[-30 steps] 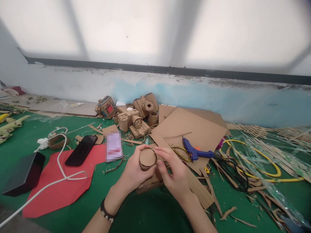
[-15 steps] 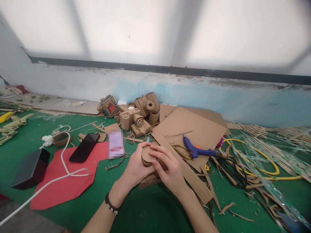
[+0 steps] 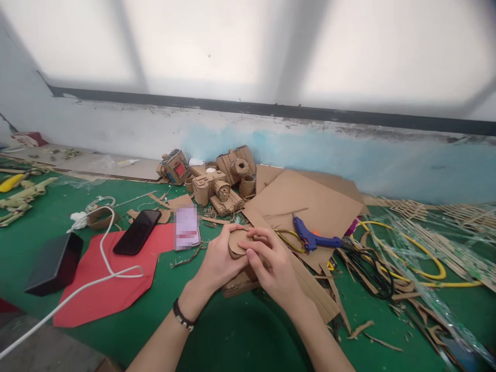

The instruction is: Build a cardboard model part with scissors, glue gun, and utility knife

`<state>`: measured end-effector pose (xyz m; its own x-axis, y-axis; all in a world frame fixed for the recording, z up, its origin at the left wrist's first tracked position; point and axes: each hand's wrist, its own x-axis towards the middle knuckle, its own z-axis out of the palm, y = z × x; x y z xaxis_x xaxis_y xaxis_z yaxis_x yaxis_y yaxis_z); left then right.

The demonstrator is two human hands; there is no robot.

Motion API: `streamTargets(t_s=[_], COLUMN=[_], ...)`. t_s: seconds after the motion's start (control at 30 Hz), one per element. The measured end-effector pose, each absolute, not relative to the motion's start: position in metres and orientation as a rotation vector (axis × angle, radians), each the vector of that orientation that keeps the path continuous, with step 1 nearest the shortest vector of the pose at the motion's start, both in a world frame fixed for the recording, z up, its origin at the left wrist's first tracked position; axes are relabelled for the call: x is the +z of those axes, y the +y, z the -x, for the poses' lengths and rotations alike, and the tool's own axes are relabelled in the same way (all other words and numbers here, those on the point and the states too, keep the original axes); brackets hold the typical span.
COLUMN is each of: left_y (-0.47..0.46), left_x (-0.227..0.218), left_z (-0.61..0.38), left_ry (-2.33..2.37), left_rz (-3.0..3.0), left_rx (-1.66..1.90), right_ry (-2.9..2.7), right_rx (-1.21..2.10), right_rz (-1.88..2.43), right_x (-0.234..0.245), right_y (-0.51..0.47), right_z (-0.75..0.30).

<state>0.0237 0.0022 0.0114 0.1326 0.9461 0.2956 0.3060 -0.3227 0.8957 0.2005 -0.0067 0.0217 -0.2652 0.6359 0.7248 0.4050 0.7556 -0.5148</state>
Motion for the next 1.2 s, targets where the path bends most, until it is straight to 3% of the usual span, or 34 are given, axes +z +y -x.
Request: streamTargets(t_s=[0.3, 0.83, 1.2], left_y=[-0.001, -0.004, -0.002], left_x=[0.014, -0.001, -0.006], left_z=[-0.023, -0.037, -0.034], left_ry=[1.146, 1.287, 1.317], left_rz=[-1.73, -1.554, -1.635], left_rx=[1.245, 1.312, 1.29], right_ry=[-1.918, -2.132, -2.186], right_rx=[0.295, -0.29, -0.372], right_rz=[0.822, 0.63, 0.634], right_x=[0.036, 0.031, 0.021], right_y=[-0.009, -0.01, -0.009], right_z=[-0.222, -0.215, -0.205])
